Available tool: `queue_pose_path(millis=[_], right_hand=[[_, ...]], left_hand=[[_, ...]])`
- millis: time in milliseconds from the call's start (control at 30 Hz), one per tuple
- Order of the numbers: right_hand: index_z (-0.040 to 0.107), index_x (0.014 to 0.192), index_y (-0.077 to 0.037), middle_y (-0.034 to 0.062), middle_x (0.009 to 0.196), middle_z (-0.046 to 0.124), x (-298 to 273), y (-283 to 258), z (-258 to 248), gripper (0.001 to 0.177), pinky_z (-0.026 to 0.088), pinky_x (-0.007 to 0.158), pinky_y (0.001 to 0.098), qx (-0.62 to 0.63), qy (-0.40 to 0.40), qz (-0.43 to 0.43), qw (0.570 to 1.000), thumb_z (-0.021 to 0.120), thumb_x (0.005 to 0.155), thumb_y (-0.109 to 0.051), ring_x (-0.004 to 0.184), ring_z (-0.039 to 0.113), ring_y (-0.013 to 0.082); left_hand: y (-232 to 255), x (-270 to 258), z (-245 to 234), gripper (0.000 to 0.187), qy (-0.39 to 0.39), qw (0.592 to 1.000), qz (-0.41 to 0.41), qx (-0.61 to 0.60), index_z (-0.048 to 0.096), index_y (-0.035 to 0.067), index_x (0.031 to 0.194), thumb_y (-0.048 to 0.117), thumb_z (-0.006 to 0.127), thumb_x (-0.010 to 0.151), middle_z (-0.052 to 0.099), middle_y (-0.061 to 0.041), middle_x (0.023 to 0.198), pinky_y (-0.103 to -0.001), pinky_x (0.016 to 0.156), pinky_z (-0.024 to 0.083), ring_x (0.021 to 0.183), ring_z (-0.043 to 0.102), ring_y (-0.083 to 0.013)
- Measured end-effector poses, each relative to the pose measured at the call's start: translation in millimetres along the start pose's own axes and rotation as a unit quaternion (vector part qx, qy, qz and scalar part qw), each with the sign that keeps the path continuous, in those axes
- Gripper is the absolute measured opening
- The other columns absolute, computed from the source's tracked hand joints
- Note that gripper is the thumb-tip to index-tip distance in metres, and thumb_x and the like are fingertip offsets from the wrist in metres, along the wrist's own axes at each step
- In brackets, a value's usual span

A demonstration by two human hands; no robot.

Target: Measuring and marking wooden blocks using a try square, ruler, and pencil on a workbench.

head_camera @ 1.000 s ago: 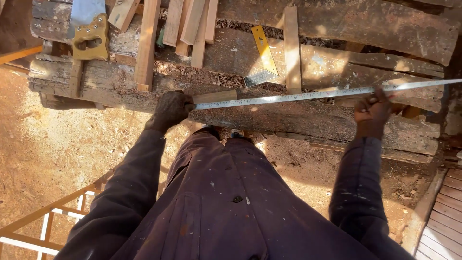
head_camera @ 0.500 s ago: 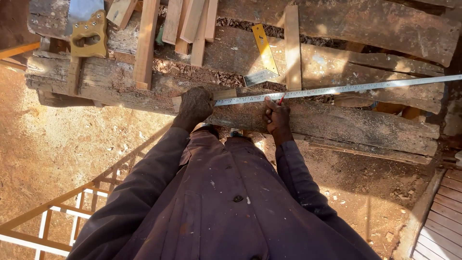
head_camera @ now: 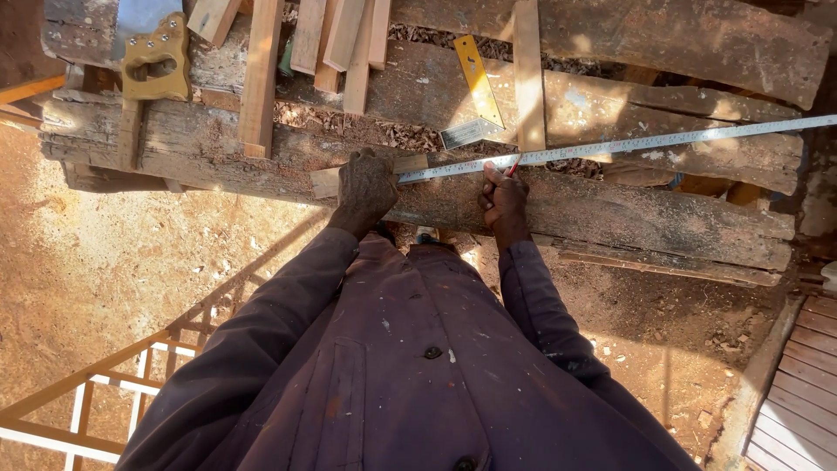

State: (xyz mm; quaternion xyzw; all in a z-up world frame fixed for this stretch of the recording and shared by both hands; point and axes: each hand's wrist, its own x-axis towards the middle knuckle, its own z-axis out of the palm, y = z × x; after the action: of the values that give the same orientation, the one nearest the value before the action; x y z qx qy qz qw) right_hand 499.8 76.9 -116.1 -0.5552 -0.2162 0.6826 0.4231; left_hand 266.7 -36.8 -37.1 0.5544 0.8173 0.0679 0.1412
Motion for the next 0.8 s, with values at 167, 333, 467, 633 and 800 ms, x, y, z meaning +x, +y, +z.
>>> queue_pose_path(millis=[167,333,467,633,800], right_hand=[[0.057,0.079,-0.003,0.0117,0.050,0.045,1,0,0,0.025,0.027,0.034,0.0244,0.003,0.001,-0.002,1.000,0.079,0.091,-0.005,0.040,0.043,0.0181],[0.056,0.080,-0.003,0.0115,0.050,0.046,0,1,-1,0.026,0.027,0.034,0.0250,-0.006,-0.004,-0.004,1.000,0.080,0.092,-0.006,0.038,0.042,0.0181],[0.056,0.081,-0.003,0.0125,0.050,0.046,4,8,-1,0.028,0.028,0.033,0.0246,-0.016,-0.022,-0.010,1.000,0.081,0.092,-0.008,0.036,0.041,0.0176],[0.056,0.082,-0.003,0.0129,0.051,0.047,2,5,1,0.027,0.028,0.032,0.0241,-0.017,-0.028,-0.013,0.999,0.081,0.091,-0.008,0.037,0.043,0.0167],[0.056,0.081,-0.002,0.0144,0.050,0.047,7,13,-5,0.027,0.027,0.032,0.0250,-0.011,-0.033,-0.018,0.999,0.081,0.091,-0.007,0.034,0.040,0.0186]], left_hand=[[2,5,5,0.027,-0.025,0.999,-0.011,0.028,0.081,0.013,0.096,0.034,0.069,0.086,0.069,-0.019,0.103,-0.052,0.080,0.062,0.104,0.068,-0.0386],[0,5,5,0.028,-0.035,0.999,-0.003,0.026,0.080,0.012,0.100,0.033,0.069,0.085,0.069,-0.020,0.105,-0.055,0.080,0.061,0.106,0.068,-0.0406],[4,6,-2,0.027,-0.032,0.999,0.002,0.029,0.081,0.012,0.099,0.033,0.069,0.085,0.069,-0.019,0.104,-0.053,0.081,0.062,0.104,0.068,-0.0397],[8,4,-2,0.029,-0.022,0.999,0.006,0.045,0.081,0.011,0.100,0.033,0.070,0.085,0.069,-0.020,0.103,-0.052,0.079,0.062,0.104,0.068,-0.0397],[18,-1,-11,0.028,-0.039,0.997,-0.015,0.072,0.081,0.010,0.099,0.031,0.068,0.086,0.071,-0.019,0.106,-0.049,0.081,0.062,0.105,0.068,-0.0379]])
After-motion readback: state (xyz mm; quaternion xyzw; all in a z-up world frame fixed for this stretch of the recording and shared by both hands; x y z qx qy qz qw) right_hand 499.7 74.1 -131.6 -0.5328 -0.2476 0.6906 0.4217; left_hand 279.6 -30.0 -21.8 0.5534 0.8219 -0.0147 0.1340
